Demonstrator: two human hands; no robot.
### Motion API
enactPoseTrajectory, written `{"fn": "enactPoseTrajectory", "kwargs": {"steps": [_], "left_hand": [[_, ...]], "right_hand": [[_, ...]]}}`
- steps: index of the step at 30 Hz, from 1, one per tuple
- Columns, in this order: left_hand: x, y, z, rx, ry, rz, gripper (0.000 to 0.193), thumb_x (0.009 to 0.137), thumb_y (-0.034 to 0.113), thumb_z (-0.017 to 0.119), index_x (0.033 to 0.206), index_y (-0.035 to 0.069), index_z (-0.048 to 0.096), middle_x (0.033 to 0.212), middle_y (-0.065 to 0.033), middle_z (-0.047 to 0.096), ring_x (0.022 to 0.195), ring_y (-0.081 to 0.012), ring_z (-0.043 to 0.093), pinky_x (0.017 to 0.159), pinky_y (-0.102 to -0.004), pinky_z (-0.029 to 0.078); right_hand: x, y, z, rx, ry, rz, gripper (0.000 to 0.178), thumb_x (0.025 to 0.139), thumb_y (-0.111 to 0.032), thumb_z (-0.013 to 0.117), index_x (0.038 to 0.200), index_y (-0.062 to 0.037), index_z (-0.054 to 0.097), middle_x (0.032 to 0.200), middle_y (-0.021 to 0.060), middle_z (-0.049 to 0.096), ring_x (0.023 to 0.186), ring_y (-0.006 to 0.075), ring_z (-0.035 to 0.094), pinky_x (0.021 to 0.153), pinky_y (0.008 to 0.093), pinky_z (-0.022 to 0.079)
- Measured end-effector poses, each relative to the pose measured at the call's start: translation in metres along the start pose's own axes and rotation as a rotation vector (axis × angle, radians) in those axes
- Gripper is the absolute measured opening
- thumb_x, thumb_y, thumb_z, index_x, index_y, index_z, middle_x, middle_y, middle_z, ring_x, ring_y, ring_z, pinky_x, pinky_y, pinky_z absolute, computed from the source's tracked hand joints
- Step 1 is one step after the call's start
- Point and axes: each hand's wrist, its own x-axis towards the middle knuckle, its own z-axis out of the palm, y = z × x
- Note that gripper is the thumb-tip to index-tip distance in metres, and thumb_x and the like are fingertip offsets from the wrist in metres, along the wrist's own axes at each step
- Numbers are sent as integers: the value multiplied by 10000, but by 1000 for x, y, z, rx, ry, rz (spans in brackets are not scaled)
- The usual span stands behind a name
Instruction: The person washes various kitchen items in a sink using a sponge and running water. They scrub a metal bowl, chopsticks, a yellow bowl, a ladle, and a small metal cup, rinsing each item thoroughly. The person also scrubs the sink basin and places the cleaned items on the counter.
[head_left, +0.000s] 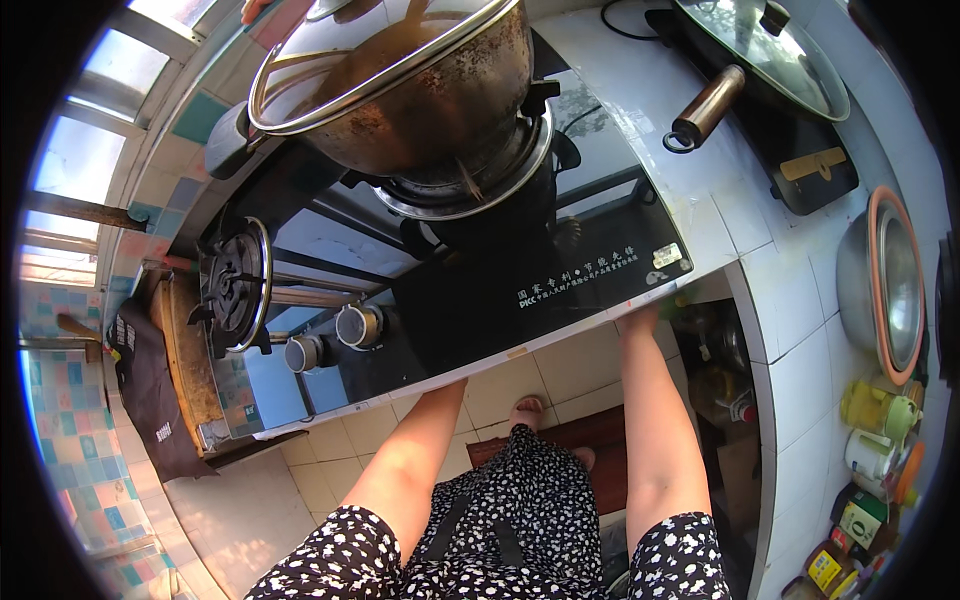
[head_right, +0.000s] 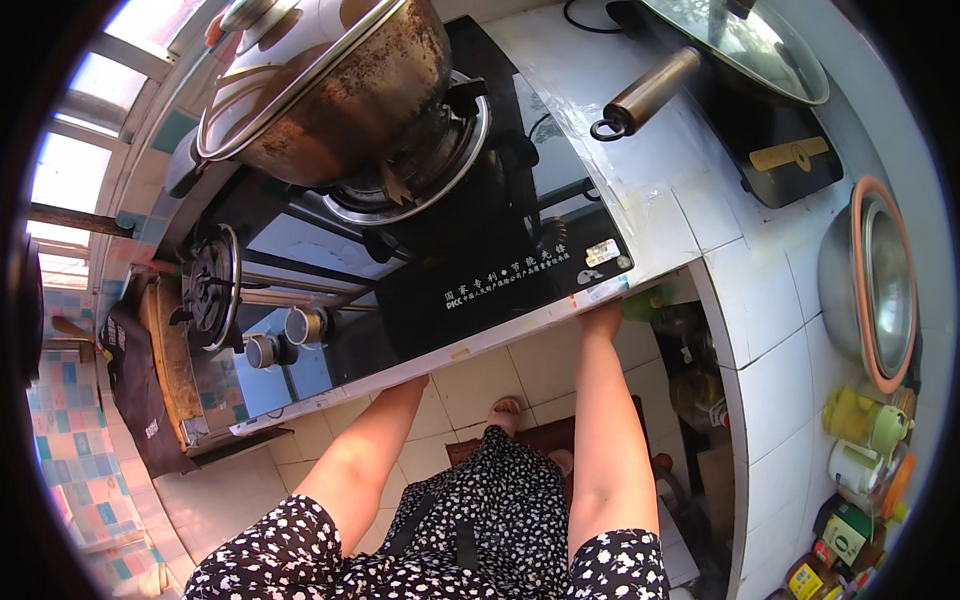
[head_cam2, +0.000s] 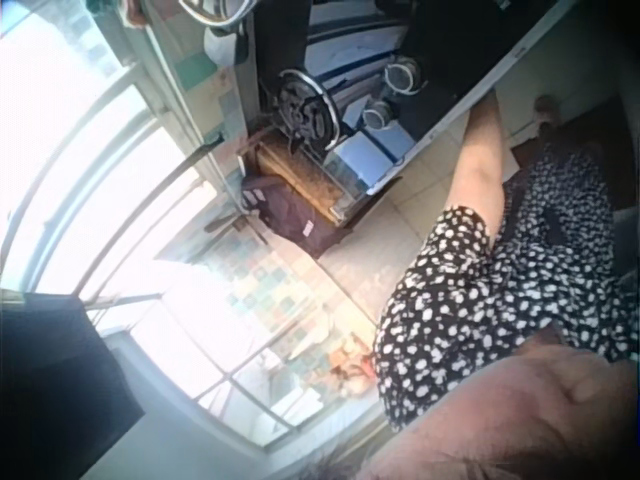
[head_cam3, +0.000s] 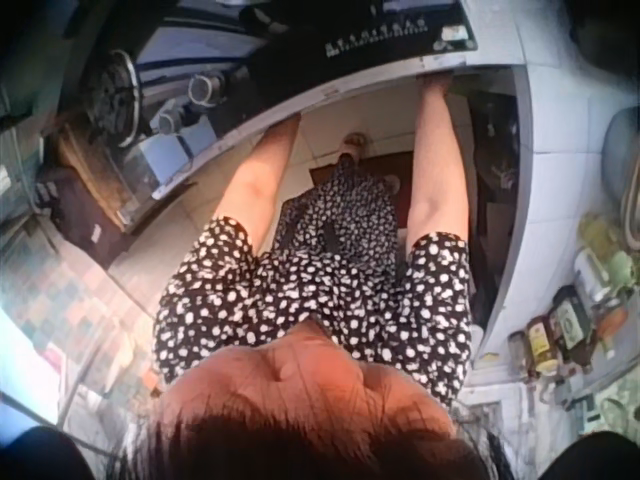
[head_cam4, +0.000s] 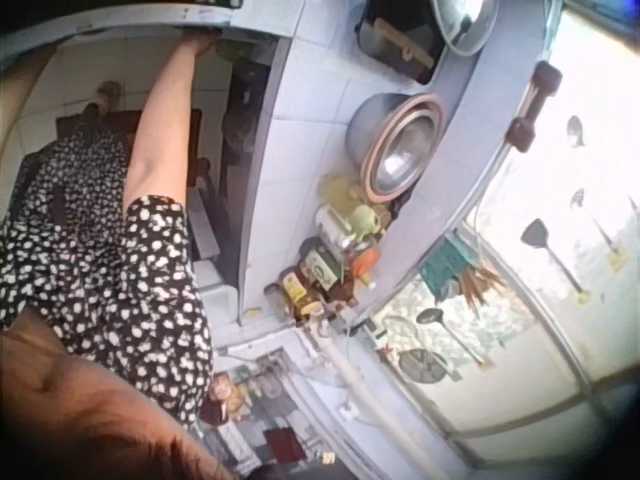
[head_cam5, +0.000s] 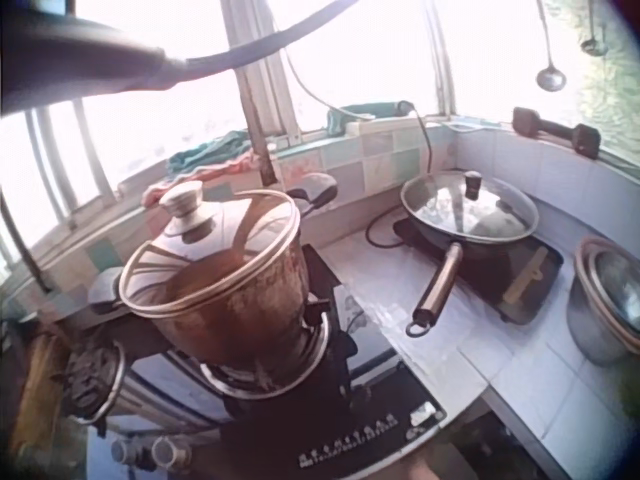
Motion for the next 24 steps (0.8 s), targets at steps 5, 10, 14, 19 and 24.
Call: {"fn": "enactPoseTrajectory", "kwargs": {"steps": [5,10,14,19,24], "left_hand": [[-1,-12,-14,115,36,14,149,885,191,553,1004,101,553,864,-19,595,713,-127,577,603,-235,513],[-16,-35,-35,333,50,66,137,885,188,551,987,98,561,840,-12,590,700,-118,567,595,-231,502],[-78,-7,-28,414,-199,-97,148,875,210,561,956,92,596,812,0,590,691,-95,551,594,-233,481],[-181,16,2,560,-506,-169,174,890,218,568,962,63,603,810,2,592,708,-81,548,609,-231,476],[-264,36,54,783,-912,-174,166,904,215,561,963,61,572,787,15,576,697,-79,533,644,-220,465]], "right_hand": [[-19,-44,2,746,145,592,508,911,-351,343,1330,-65,357,1411,56,368,1289,265,343,1031,406,263],[-55,-27,-36,193,83,463,341,879,-186,554,1192,-93,455,934,39,577,809,157,564,672,295,470],[-138,-48,-100,248,218,611,162,909,-191,541,1043,-102,552,820,8,587,694,104,565,610,245,498],[-272,-96,-192,313,309,681,152,923,-161,515,1045,-91,574,892,13,597,749,102,568,652,241,503],[-401,-114,-258,544,611,601,126,929,-166,506,1019,-99,564,870,7,598,740,104,575,648,239,507]]}}
